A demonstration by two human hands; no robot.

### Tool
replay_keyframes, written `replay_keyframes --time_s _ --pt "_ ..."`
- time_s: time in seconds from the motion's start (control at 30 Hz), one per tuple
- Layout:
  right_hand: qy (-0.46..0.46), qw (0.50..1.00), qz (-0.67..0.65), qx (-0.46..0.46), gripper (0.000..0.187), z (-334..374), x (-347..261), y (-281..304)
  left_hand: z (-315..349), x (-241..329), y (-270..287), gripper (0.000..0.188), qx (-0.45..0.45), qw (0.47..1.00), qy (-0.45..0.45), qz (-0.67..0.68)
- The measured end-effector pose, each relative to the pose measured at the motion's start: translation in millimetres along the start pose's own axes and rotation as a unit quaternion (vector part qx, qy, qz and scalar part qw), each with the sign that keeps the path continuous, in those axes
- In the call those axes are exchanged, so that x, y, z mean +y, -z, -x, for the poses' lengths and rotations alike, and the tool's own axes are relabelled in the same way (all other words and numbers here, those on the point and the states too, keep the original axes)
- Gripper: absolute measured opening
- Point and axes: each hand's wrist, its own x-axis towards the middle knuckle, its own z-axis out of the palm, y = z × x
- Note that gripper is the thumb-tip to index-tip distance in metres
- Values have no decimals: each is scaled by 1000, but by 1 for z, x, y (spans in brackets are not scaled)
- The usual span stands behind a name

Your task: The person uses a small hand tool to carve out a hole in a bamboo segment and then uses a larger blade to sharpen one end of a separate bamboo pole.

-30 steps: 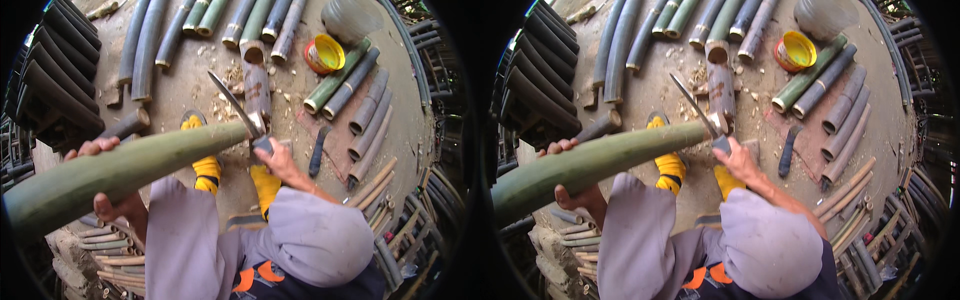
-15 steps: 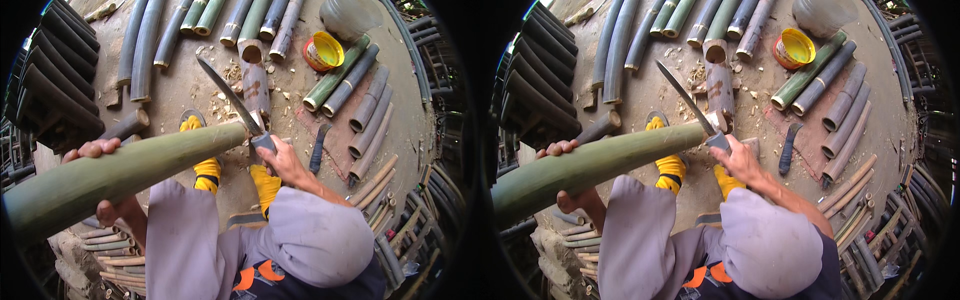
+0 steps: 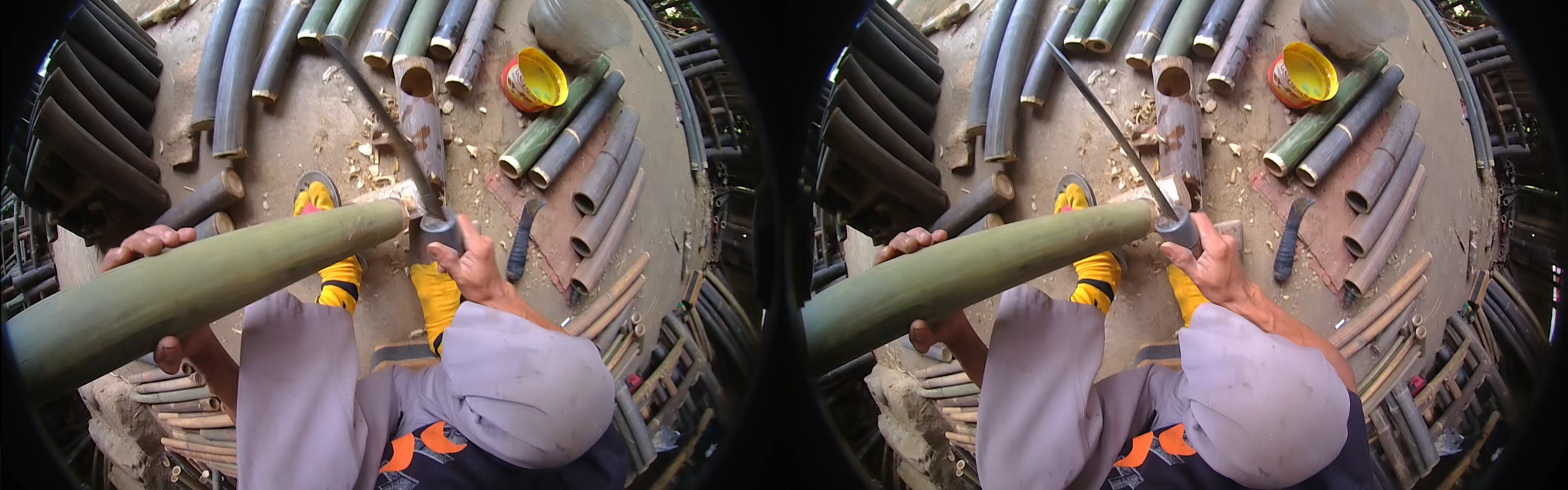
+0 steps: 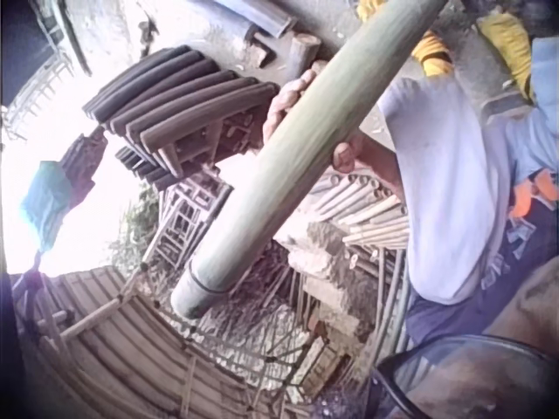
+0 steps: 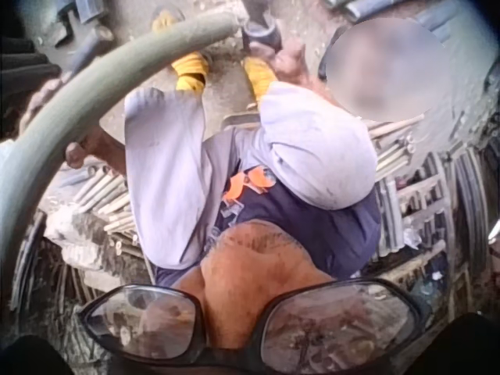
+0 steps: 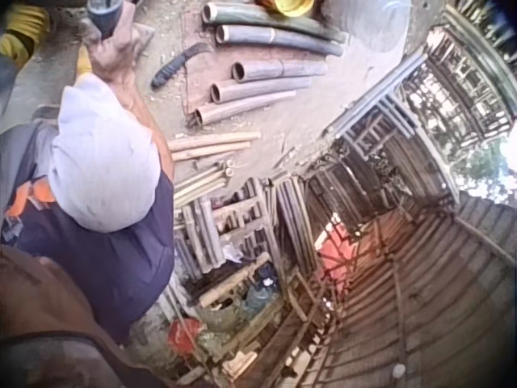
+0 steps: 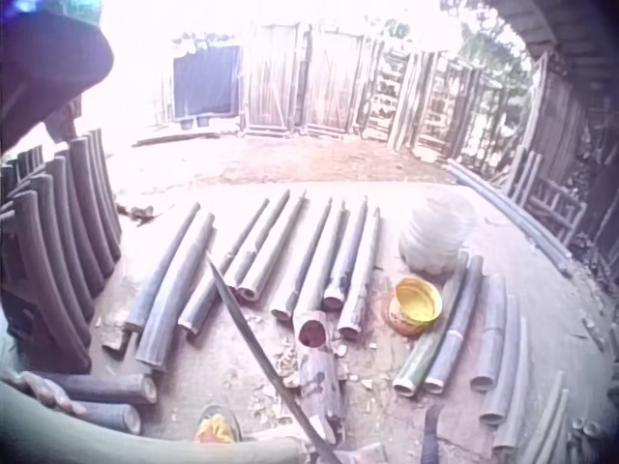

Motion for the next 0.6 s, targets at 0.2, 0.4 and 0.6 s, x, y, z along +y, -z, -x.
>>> replay_keyframes --time_s 0.2,0.4,0.6 --pt "-40 984 158 -76 45 -7 72 -14 -7 -9 1 86 -67 996 -14 65" --pt "-68 992 66 -81 49 -8 51 -14 -10 -2 -52 66 246 967 65 -2" --pt "28 999 -1 -19 47 3 -7 3 -2 -1 -54 59 258 963 67 -37"
